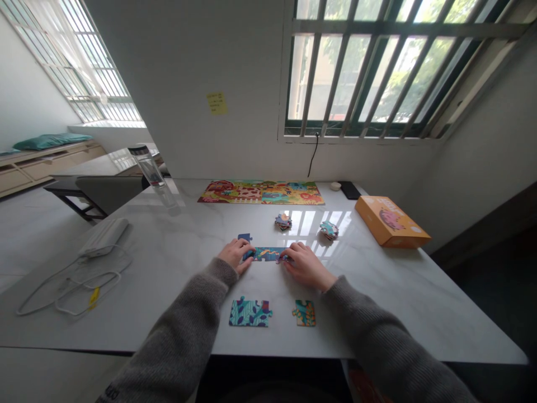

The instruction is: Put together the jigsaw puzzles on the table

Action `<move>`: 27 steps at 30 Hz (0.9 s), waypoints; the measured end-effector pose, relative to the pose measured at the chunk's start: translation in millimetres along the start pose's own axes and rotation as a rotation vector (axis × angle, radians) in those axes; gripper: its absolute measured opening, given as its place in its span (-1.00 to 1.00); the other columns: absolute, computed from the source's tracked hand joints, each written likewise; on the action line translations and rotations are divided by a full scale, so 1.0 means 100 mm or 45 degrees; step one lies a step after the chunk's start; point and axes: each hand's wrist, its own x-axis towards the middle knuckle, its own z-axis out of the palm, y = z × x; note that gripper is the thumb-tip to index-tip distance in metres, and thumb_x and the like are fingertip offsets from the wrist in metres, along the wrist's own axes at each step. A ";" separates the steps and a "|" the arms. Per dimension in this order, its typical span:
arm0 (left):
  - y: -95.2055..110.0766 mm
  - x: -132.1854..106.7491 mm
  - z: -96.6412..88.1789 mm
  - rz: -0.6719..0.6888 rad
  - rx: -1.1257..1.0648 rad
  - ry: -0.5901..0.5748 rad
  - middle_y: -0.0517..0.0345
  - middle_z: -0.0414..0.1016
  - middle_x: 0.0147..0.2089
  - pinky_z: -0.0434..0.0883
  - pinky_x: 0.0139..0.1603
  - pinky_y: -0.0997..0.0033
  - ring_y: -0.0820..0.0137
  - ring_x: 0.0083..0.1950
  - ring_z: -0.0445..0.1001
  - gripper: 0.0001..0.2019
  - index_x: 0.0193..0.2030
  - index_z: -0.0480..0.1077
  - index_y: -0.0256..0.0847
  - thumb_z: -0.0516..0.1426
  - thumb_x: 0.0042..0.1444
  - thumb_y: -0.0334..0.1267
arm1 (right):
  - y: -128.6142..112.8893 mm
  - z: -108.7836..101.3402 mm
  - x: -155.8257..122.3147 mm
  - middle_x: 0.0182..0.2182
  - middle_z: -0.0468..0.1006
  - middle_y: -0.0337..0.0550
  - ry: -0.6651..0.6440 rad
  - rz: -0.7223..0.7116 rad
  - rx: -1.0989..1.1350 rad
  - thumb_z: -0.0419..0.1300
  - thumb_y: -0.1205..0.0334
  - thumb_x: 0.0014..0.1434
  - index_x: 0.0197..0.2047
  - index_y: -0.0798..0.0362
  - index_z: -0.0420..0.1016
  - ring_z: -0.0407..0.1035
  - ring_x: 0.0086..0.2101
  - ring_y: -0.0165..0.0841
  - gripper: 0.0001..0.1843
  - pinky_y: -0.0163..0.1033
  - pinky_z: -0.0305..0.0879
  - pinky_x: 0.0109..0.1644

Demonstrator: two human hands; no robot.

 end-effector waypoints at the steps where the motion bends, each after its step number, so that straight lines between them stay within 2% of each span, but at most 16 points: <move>1: 0.00 0.00 -0.01 -0.004 -0.007 0.001 0.00 0.48 -0.08 0.41 -0.01 0.11 0.16 -0.09 0.39 -0.76 -0.07 0.52 -0.15 0.16 0.13 -0.22 | 0.01 0.00 0.01 -0.20 0.48 -0.07 0.008 -0.002 0.024 0.17 0.29 0.28 -0.05 0.00 0.54 0.30 -0.13 -0.21 -0.80 -0.15 0.21 -0.02; 5: 0.03 -0.01 -0.03 -0.012 -0.050 0.009 0.00 0.47 -0.08 0.41 0.03 0.12 0.17 -0.07 0.39 -0.77 -0.06 0.51 -0.14 0.16 0.14 -0.24 | 0.13 0.00 0.10 -0.26 0.49 -0.10 0.042 0.015 0.175 0.16 0.31 0.27 -0.05 0.04 0.52 0.36 -0.22 -0.28 -0.80 -0.20 0.25 -0.10; 8: 0.03 -0.01 -0.04 -0.011 -0.066 0.008 0.01 0.47 -0.09 0.40 0.04 0.13 0.18 -0.08 0.39 -0.78 -0.07 0.51 -0.14 0.16 0.14 -0.25 | 0.28 0.02 0.27 -0.19 0.49 -0.11 0.118 0.049 0.273 0.12 0.33 0.27 -0.03 0.05 0.49 0.39 -0.27 -0.34 -0.78 -0.25 0.29 -0.16; 12: 0.01 0.00 -0.02 -0.049 -0.075 -0.021 -0.01 0.47 -0.07 0.40 0.06 0.11 0.17 -0.06 0.40 -0.74 -0.05 0.50 -0.19 0.16 0.13 -0.24 | 0.53 0.07 0.60 -0.07 0.45 -0.06 0.295 0.068 0.230 0.10 0.33 0.27 0.01 0.04 0.46 0.41 -0.20 -0.32 -0.74 -0.24 0.33 -0.12; 15: -0.01 0.00 -0.02 -0.080 -0.092 -0.036 -0.03 0.48 -0.03 0.40 0.10 0.11 0.16 -0.03 0.40 -0.73 -0.03 0.49 -0.21 0.15 0.14 -0.25 | 0.67 0.11 0.83 0.03 0.41 0.00 0.379 0.107 0.155 0.12 0.32 0.27 0.05 0.04 0.46 0.40 -0.08 -0.25 -0.71 -0.20 0.34 -0.01; 18: -0.03 0.00 -0.03 -0.126 -0.088 -0.024 -0.03 0.49 -0.03 0.39 0.11 0.11 0.15 -0.01 0.41 -0.76 -0.06 0.48 -0.21 0.15 0.12 -0.28 | 0.75 0.13 0.98 0.05 0.40 0.03 0.341 0.142 0.073 0.14 0.30 0.28 0.05 0.05 0.47 0.36 0.01 -0.21 -0.73 -0.16 0.30 0.08; 21: -0.04 0.00 -0.03 -0.158 -0.069 -0.008 -0.05 0.50 -0.01 0.37 0.13 0.08 0.13 0.00 0.41 -0.76 -0.06 0.47 -0.22 0.16 0.11 -0.30 | 0.77 0.13 1.03 -0.03 0.43 -0.02 0.254 0.123 0.043 0.12 0.33 0.29 -0.02 0.03 0.49 0.35 0.00 -0.22 -0.78 -0.18 0.28 0.08; 27: -0.01 0.00 -0.03 -0.164 -0.039 -0.009 -0.05 0.49 0.01 0.38 0.12 0.06 0.11 0.00 0.40 -0.71 -0.02 0.47 -0.22 0.18 0.09 -0.29 | 0.83 0.09 1.09 -0.16 0.41 -0.08 0.182 0.143 0.066 0.24 0.29 0.21 -0.10 0.04 0.48 0.37 -0.21 -0.29 -0.82 -0.24 0.31 -0.11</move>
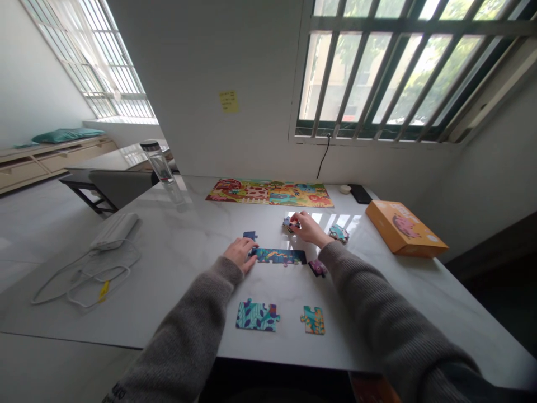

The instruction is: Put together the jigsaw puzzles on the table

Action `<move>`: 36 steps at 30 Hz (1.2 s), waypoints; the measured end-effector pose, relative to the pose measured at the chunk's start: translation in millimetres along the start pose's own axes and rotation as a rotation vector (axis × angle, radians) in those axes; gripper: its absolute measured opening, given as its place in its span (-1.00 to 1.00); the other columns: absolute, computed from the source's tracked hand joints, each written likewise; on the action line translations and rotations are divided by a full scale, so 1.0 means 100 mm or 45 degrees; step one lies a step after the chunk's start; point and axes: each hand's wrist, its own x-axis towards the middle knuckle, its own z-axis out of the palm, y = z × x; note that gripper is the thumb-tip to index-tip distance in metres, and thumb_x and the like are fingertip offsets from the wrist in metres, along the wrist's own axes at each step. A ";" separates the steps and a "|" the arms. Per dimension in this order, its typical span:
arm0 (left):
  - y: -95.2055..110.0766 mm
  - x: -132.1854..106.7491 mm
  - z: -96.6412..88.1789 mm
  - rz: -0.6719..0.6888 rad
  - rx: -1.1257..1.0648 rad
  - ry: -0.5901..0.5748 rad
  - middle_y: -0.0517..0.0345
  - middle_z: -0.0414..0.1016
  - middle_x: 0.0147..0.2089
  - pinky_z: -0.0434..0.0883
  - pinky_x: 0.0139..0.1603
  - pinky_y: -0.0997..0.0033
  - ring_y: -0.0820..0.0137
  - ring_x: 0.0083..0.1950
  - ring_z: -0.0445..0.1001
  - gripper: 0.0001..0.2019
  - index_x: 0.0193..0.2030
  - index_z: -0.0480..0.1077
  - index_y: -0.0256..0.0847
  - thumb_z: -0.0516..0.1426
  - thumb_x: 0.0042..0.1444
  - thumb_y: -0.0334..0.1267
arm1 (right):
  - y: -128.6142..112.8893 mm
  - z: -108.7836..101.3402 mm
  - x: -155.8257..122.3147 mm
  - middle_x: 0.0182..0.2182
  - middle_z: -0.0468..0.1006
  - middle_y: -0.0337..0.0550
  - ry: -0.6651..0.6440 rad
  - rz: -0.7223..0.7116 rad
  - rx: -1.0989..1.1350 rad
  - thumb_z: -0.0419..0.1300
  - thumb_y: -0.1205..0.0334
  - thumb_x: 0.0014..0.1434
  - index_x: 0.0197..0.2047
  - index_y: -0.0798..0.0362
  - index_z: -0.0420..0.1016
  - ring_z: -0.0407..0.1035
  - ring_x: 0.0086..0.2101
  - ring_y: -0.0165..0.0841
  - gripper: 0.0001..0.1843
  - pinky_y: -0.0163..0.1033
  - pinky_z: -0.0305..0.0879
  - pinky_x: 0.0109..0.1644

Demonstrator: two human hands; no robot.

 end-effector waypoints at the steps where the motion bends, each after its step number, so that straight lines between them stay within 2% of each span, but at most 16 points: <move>1: 0.00 0.00 0.00 0.003 -0.001 0.004 -0.05 0.49 0.01 0.38 0.11 0.06 0.11 0.00 0.40 -0.70 -0.01 0.47 -0.22 0.18 0.09 -0.29 | 0.01 -0.01 0.02 -0.17 0.40 -0.09 -0.008 0.004 0.005 0.26 0.29 0.18 -0.08 0.04 0.47 0.37 -0.24 -0.30 -0.79 -0.25 0.31 -0.14; 4: 0.02 0.01 -0.01 0.019 -0.021 0.042 -0.06 0.48 0.01 0.39 0.10 0.06 0.11 -0.01 0.41 -0.69 0.00 0.47 -0.23 0.17 0.10 -0.29 | 0.02 -0.04 0.05 -0.19 0.39 -0.11 -0.028 0.000 0.024 0.31 0.30 0.10 -0.05 0.05 0.44 0.36 -0.27 -0.31 -0.68 -0.26 0.31 -0.18; 7: 0.04 0.02 -0.05 0.017 -0.063 0.130 -0.06 0.48 0.00 0.39 0.09 0.07 0.12 0.00 0.42 -0.68 0.01 0.47 -0.22 0.16 0.08 -0.31 | -0.01 -0.07 0.06 -0.18 0.37 -0.12 -0.027 -0.010 0.047 0.34 0.34 0.04 0.00 0.06 0.40 0.36 -0.25 -0.31 -0.57 -0.25 0.32 -0.14; 12: 0.16 0.05 -0.17 -0.107 -0.332 0.274 0.03 0.56 -0.13 0.41 -0.03 0.20 0.24 -0.12 0.50 -0.76 -0.05 0.47 -0.19 0.13 0.15 -0.26 | -0.28 -0.14 -0.11 -0.14 0.33 -0.10 0.049 -0.176 0.135 0.33 0.39 0.01 0.04 0.05 0.34 0.32 -0.17 -0.26 -0.50 -0.15 0.34 -0.04; 16: 0.31 0.07 -0.19 -0.339 -0.760 0.195 0.04 0.60 -0.23 0.40 -0.23 0.33 0.28 -0.21 0.56 -0.73 -0.06 0.46 -0.22 0.15 0.19 -0.12 | -0.67 -0.16 -0.43 -0.09 0.32 -0.05 0.063 -0.418 0.199 0.32 0.39 0.06 0.07 0.00 0.30 0.29 -0.09 -0.20 -0.48 -0.06 0.35 0.03; 19: 0.43 0.08 -0.14 -0.423 -1.125 0.091 0.02 0.60 -0.27 0.43 -0.28 0.34 0.28 -0.25 0.58 -0.60 -0.07 0.43 -0.26 0.23 0.11 0.02 | -0.90 -0.16 -0.68 -0.10 0.32 -0.04 0.068 -0.464 0.208 0.30 0.39 0.11 0.07 0.00 0.29 0.28 -0.09 -0.18 -0.53 -0.03 0.36 0.04; 23: 0.55 0.11 -0.05 -0.474 -1.509 0.004 0.05 0.60 -0.31 0.52 -0.19 0.28 0.27 -0.26 0.60 -0.48 -0.17 0.40 -0.27 0.37 -0.09 0.10 | -1.06 -0.17 -0.91 -0.05 0.32 0.01 0.127 -0.437 0.171 0.25 0.46 0.12 0.08 0.00 0.28 0.27 -0.03 -0.14 -0.52 -0.01 0.37 0.06; 28: 0.59 0.11 -0.01 -0.458 -1.534 0.017 0.06 0.60 -0.31 0.52 -0.16 0.28 0.33 -0.29 0.58 -0.51 -0.22 0.43 -0.28 0.40 -0.11 0.07 | -1.07 -0.16 -1.03 -0.03 0.36 0.02 0.180 -0.413 0.227 0.24 0.39 0.18 0.16 -0.02 0.26 0.31 -0.03 -0.13 -0.50 0.01 0.36 0.06; 31: 0.59 0.09 -0.01 -0.409 -1.413 -0.009 0.07 0.58 -0.37 0.49 -0.22 0.31 0.34 -0.34 0.55 -0.54 -0.17 0.48 -0.31 0.36 -0.03 0.05 | -1.02 -0.16 -1.08 -0.14 0.45 -0.06 0.219 -0.262 0.407 0.18 0.31 0.26 0.20 -0.01 0.23 0.37 -0.15 -0.22 -0.54 -0.08 0.37 -0.05; 33: 0.61 0.08 -0.02 -0.347 -1.309 -0.068 0.05 0.58 -0.37 0.46 -0.24 0.31 0.34 -0.35 0.53 -0.57 -0.13 0.51 -0.32 0.32 0.04 0.03 | -0.98 -0.17 -1.10 -0.29 0.47 -0.16 0.159 -0.117 0.547 0.13 0.26 0.29 0.18 0.00 0.26 0.37 -0.30 -0.30 -0.61 -0.18 0.35 -0.19; 36: 0.64 0.05 -0.05 -0.241 -1.170 -0.151 0.01 0.60 -0.29 0.42 -0.22 0.30 0.33 -0.31 0.52 -0.64 -0.12 0.54 -0.30 0.26 0.12 -0.02 | -0.93 -0.20 -1.13 -0.44 0.44 -0.26 -0.032 0.022 0.683 0.11 0.18 0.31 0.05 0.03 0.37 0.30 -0.45 -0.39 -0.73 -0.27 0.24 -0.36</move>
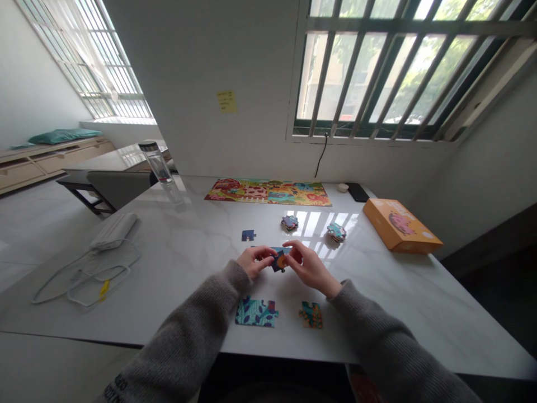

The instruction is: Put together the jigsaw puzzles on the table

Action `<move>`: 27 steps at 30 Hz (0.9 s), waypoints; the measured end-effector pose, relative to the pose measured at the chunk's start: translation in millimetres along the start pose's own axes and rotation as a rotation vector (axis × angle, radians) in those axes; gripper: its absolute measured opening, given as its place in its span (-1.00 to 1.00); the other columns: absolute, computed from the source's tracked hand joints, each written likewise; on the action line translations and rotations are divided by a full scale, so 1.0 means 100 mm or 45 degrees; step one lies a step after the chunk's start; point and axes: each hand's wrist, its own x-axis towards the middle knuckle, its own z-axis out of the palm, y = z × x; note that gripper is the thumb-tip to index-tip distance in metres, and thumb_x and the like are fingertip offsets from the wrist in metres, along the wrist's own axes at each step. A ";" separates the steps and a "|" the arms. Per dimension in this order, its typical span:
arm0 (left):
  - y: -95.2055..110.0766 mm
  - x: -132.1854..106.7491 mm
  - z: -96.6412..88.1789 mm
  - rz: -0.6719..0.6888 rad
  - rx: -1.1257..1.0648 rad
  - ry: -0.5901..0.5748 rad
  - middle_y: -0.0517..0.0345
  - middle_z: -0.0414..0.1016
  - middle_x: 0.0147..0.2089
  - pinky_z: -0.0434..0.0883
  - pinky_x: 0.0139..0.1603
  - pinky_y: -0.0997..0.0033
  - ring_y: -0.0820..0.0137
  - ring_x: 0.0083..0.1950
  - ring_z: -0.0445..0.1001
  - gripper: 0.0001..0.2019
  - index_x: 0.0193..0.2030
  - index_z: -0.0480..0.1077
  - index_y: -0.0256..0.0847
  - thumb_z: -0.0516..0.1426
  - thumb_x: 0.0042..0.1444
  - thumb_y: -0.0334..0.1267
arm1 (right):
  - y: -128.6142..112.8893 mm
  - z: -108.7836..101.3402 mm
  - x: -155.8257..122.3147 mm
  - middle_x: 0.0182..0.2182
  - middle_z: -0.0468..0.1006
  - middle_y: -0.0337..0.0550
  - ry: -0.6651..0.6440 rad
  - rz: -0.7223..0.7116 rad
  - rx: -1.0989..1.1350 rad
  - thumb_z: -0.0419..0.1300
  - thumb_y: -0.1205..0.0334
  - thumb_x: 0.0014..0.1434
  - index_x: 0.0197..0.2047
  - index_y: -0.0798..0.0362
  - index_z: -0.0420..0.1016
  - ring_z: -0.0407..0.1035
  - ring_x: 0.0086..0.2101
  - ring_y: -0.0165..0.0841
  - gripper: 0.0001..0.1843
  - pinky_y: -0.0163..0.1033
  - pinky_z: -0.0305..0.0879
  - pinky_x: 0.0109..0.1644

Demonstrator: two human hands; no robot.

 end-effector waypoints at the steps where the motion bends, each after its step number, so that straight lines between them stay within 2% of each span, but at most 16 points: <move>1: 0.01 -0.01 0.00 0.016 0.044 -0.025 0.01 0.60 -0.26 0.41 -0.22 0.31 0.33 -0.30 0.51 -0.66 -0.12 0.55 -0.29 0.25 0.13 -0.04 | 0.01 -0.01 -0.01 -0.46 0.44 -0.28 -0.046 0.036 0.022 0.11 0.16 0.31 0.00 0.04 0.40 0.28 -0.47 -0.41 -0.77 -0.29 0.21 -0.39; 4: 0.03 -0.02 0.01 0.050 0.104 -0.032 0.07 0.56 -0.29 0.39 -0.25 0.35 0.36 -0.31 0.47 -0.64 -0.01 0.50 -0.27 0.24 0.14 -0.08 | 0.04 -0.02 -0.03 -0.49 0.46 -0.28 -0.116 0.094 0.043 0.13 0.16 0.29 -0.18 0.05 0.42 0.27 -0.49 -0.44 -0.85 -0.31 0.15 -0.41; 7: 0.02 -0.01 0.01 0.075 0.035 0.048 0.19 0.47 -0.38 0.37 -0.31 0.41 0.42 -0.37 0.44 -0.52 0.11 0.38 -0.25 0.28 0.10 -0.09 | 0.06 0.02 -0.04 -0.48 0.48 -0.27 -0.141 0.123 0.062 0.14 0.17 0.28 -0.31 0.05 0.38 0.29 -0.48 -0.43 -0.84 -0.32 0.15 -0.40; 10: 0.00 0.01 0.03 0.071 -0.069 0.097 0.22 0.45 -0.39 0.39 -0.32 0.41 0.43 -0.39 0.44 -0.56 0.01 0.34 -0.25 0.28 0.09 -0.05 | 0.04 0.06 -0.06 -0.50 0.44 -0.29 -0.194 0.143 0.017 0.15 0.18 0.26 -0.37 0.05 0.36 0.28 -0.48 -0.42 -0.82 -0.32 0.11 -0.42; 14: 0.00 0.00 0.05 0.059 -0.087 0.136 0.13 0.50 -0.35 0.43 -0.28 0.37 0.40 -0.35 0.48 -0.62 -0.17 0.34 -0.25 0.29 0.09 0.00 | -0.01 0.09 -0.08 -0.55 0.33 -0.33 -0.220 0.136 -0.072 0.15 0.21 0.24 -0.44 0.04 0.34 0.20 -0.51 -0.44 -0.79 -0.32 0.03 -0.43; 19: 0.00 0.00 0.03 0.063 -0.019 0.171 0.09 0.52 -0.32 0.44 -0.23 0.35 0.37 -0.30 0.51 -0.63 -0.12 0.39 -0.26 0.23 0.15 0.02 | 0.03 0.08 -0.05 -0.50 0.39 -0.28 -0.139 0.171 0.003 0.11 0.18 0.26 -0.40 0.05 0.38 0.23 -0.47 -0.41 -0.79 -0.30 0.08 -0.40; 23: 0.00 -0.01 0.01 0.114 0.059 0.157 0.08 0.52 -0.29 0.45 -0.21 0.34 0.36 -0.27 0.51 -0.66 -0.02 0.39 -0.26 0.21 0.16 -0.08 | 0.08 0.07 -0.02 -0.51 0.38 -0.28 -0.043 0.245 0.101 0.08 0.12 0.26 -0.41 0.05 0.39 0.25 -0.46 -0.39 -0.74 -0.30 0.10 -0.39; 27: 0.03 -0.04 0.03 0.247 0.341 0.122 0.03 0.52 -0.10 0.45 -0.16 0.34 0.31 -0.14 0.50 -0.47 0.16 0.33 -0.20 0.29 0.03 -0.19 | 0.06 0.09 -0.03 -0.54 0.34 -0.30 -0.008 0.280 0.198 0.05 0.11 0.26 -0.42 0.05 0.41 0.23 -0.49 -0.40 -0.72 -0.32 0.10 -0.42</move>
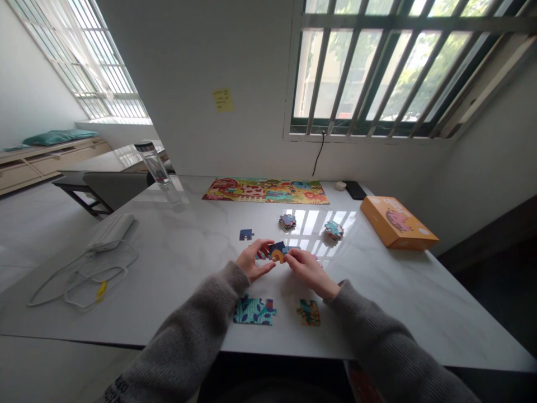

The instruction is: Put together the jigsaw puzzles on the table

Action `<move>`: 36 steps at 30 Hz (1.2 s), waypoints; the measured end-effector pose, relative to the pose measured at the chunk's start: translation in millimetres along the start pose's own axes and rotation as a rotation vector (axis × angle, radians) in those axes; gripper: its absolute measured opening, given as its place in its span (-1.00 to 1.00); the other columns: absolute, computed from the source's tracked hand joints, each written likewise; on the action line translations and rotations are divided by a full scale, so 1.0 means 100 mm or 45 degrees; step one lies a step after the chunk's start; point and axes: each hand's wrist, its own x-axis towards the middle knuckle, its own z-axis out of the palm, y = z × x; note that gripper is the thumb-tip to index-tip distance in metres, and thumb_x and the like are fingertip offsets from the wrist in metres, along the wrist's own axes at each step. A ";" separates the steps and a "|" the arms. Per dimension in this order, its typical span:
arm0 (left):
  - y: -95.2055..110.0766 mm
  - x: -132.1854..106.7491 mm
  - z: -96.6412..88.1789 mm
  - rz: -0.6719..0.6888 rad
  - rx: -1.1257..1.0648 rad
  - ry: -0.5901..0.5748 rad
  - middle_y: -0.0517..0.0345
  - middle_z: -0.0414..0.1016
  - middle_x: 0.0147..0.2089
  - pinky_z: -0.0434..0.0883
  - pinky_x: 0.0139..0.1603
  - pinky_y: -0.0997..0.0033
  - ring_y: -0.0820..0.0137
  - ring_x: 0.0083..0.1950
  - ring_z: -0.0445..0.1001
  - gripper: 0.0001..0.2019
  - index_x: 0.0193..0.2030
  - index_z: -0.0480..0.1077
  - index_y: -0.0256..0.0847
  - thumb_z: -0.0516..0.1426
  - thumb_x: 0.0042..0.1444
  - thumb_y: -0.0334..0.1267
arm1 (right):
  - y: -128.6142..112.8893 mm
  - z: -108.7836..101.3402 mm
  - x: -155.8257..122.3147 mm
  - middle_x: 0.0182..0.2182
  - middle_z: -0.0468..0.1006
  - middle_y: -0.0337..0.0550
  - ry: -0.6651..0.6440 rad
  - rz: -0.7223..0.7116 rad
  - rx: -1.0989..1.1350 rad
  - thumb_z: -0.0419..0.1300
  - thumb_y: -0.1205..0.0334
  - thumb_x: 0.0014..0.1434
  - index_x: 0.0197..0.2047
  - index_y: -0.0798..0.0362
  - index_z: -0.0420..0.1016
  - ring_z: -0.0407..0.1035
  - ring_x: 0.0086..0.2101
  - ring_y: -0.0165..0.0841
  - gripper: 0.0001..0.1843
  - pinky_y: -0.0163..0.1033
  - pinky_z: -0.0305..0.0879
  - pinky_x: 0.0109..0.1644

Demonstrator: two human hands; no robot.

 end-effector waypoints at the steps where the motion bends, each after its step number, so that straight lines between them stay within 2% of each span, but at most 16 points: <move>1: 0.01 0.00 0.01 0.034 0.055 -0.004 0.03 0.50 -0.06 0.45 -0.15 0.33 0.30 -0.12 0.49 -0.42 0.20 0.31 -0.19 0.30 0.01 -0.21 | -0.01 0.01 -0.01 -0.55 0.33 -0.30 -0.003 0.005 0.018 0.05 0.11 0.26 -0.43 0.05 0.40 0.22 -0.49 -0.40 -0.71 -0.32 0.09 -0.43; 6: 0.02 0.01 -0.02 0.204 0.235 -0.036 0.01 0.46 -0.05 0.46 -0.05 0.27 0.27 -0.09 0.46 -0.51 0.16 0.34 -0.20 0.24 0.08 -0.22 | -0.04 0.03 -0.05 -0.56 0.32 -0.31 -0.047 0.002 0.016 0.05 0.09 0.28 -0.46 0.03 0.35 0.21 -0.51 -0.41 -0.69 -0.31 0.08 -0.43; 9: -0.04 0.02 -0.13 0.246 0.342 -0.006 -0.02 0.43 -0.03 0.44 0.07 0.20 0.21 -0.02 0.43 -0.53 0.13 0.38 -0.21 0.22 0.02 -0.31 | -0.04 0.02 -0.05 -0.49 0.42 -0.26 -0.014 -0.066 -0.081 0.05 0.11 0.29 -0.37 0.04 0.42 0.29 -0.45 -0.38 -0.73 -0.30 0.14 -0.37; 13: -0.15 0.02 -0.34 0.172 0.542 0.054 -0.04 0.36 0.00 0.38 0.17 0.09 0.12 0.06 0.35 -0.52 0.08 0.44 -0.21 0.22 -0.05 -0.32 | -0.05 -0.02 -0.06 -0.50 0.42 -0.29 0.045 -0.117 -0.239 0.06 0.14 0.31 -0.19 0.03 0.49 0.29 -0.47 -0.38 -0.79 -0.29 0.12 -0.37; 20: -0.34 -0.01 -0.58 0.148 0.689 -0.010 -0.01 0.37 0.00 0.36 0.16 0.12 0.14 0.02 0.33 -0.50 0.11 0.45 -0.17 0.20 -0.05 -0.32 | -0.09 -0.06 -0.07 -0.50 0.45 -0.29 0.061 -0.146 -0.415 0.10 0.24 0.28 -0.16 0.00 0.53 0.30 -0.46 -0.37 -0.82 -0.26 0.12 -0.31; 24: -0.54 -0.04 -0.69 0.050 0.797 -0.014 0.00 0.41 -0.02 0.35 0.12 0.11 0.13 -0.03 0.35 -0.52 0.06 0.48 -0.17 0.20 -0.08 -0.30 | -0.08 -0.06 -0.06 -0.48 0.46 -0.27 0.052 -0.163 -0.454 0.10 0.27 0.29 -0.14 0.00 0.52 0.31 -0.42 -0.35 -0.83 -0.24 0.14 -0.27; 29: -0.68 -0.10 -0.72 -0.110 0.912 -0.035 0.01 0.45 -0.04 0.34 0.06 0.10 0.10 -0.03 0.34 -0.59 -0.01 0.50 -0.14 0.19 -0.08 -0.30 | -0.04 -0.06 -0.07 -0.45 0.47 -0.24 0.060 -0.197 -0.532 0.11 0.27 0.29 -0.13 -0.01 0.51 0.33 -0.35 -0.30 -0.84 -0.19 0.17 -0.18; 36: -0.71 -0.13 -0.71 -0.159 0.939 -0.051 0.02 0.43 -0.07 0.35 0.01 0.13 0.10 -0.03 0.35 -0.57 0.00 0.50 -0.12 0.19 -0.09 -0.28 | 0.02 -0.05 -0.08 -0.16 0.47 -0.03 0.074 -0.339 -0.680 0.13 0.33 0.27 -0.08 -0.01 0.53 0.27 -0.09 -0.16 -0.80 -0.06 0.27 0.03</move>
